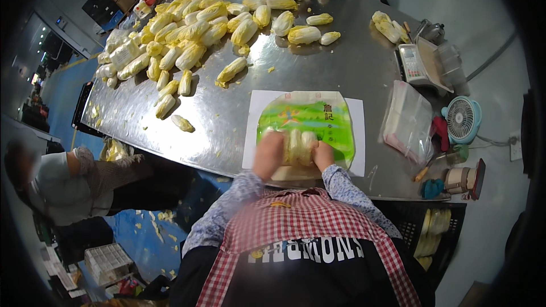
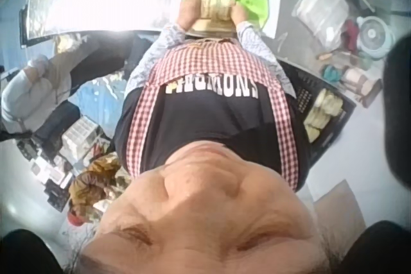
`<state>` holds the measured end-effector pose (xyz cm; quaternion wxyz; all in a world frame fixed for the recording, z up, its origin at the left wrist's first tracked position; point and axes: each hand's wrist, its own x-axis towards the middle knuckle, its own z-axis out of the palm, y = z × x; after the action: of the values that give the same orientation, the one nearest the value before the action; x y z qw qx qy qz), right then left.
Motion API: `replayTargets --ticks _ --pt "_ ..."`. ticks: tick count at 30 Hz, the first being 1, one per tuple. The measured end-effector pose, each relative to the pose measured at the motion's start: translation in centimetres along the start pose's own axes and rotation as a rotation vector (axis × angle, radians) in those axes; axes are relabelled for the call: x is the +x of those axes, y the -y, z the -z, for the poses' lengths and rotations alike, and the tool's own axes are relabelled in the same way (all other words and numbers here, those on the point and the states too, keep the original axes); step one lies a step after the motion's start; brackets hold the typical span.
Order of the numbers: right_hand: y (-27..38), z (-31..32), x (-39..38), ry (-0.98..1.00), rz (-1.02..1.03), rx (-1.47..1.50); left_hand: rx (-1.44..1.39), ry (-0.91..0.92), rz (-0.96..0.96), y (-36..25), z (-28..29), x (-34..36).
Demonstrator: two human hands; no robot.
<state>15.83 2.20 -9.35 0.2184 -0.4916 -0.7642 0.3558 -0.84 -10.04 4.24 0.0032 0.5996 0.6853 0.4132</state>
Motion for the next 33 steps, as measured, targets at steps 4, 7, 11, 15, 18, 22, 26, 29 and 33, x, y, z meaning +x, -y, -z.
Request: replayTargets --ticks 4,7,11,15,18,22,26,29,33 --pt "0.7 1.6 -0.2 0.030 0.133 -0.004 0.157 0.285 -0.300 1.1 -3.8 0.4" --pt "6.2 4.5 -1.1 0.228 -0.409 0.303 0.261 0.335 -0.243 3.7 -2.7 0.1" --pt "0.2 4.0 -0.9 0.220 -0.321 0.376 0.173 0.366 -0.211 4.5 -3.3 0.4" --pt "4.7 7.7 -1.4 -0.082 -0.026 0.160 0.250 0.531 -0.193 4.1 -2.7 1.3" --pt "11.8 5.9 -1.5 -0.038 0.347 0.150 0.281 0.411 -0.146 4.5 -3.7 0.6" --pt "8.6 1.3 0.4 0.087 0.633 -0.134 0.200 0.363 -0.120 5.2 -3.9 0.0" --pt "9.1 2.1 0.9 0.169 0.563 -0.106 0.070 0.411 -0.080 6.5 -4.4 -0.1" --pt "9.8 2.2 1.0 0.144 0.575 -0.141 0.026 0.365 -0.068 6.6 -4.1 0.1" --pt "9.4 2.2 1.2 0.157 0.573 -0.197 0.027 0.291 0.017 6.1 -3.8 -0.5"
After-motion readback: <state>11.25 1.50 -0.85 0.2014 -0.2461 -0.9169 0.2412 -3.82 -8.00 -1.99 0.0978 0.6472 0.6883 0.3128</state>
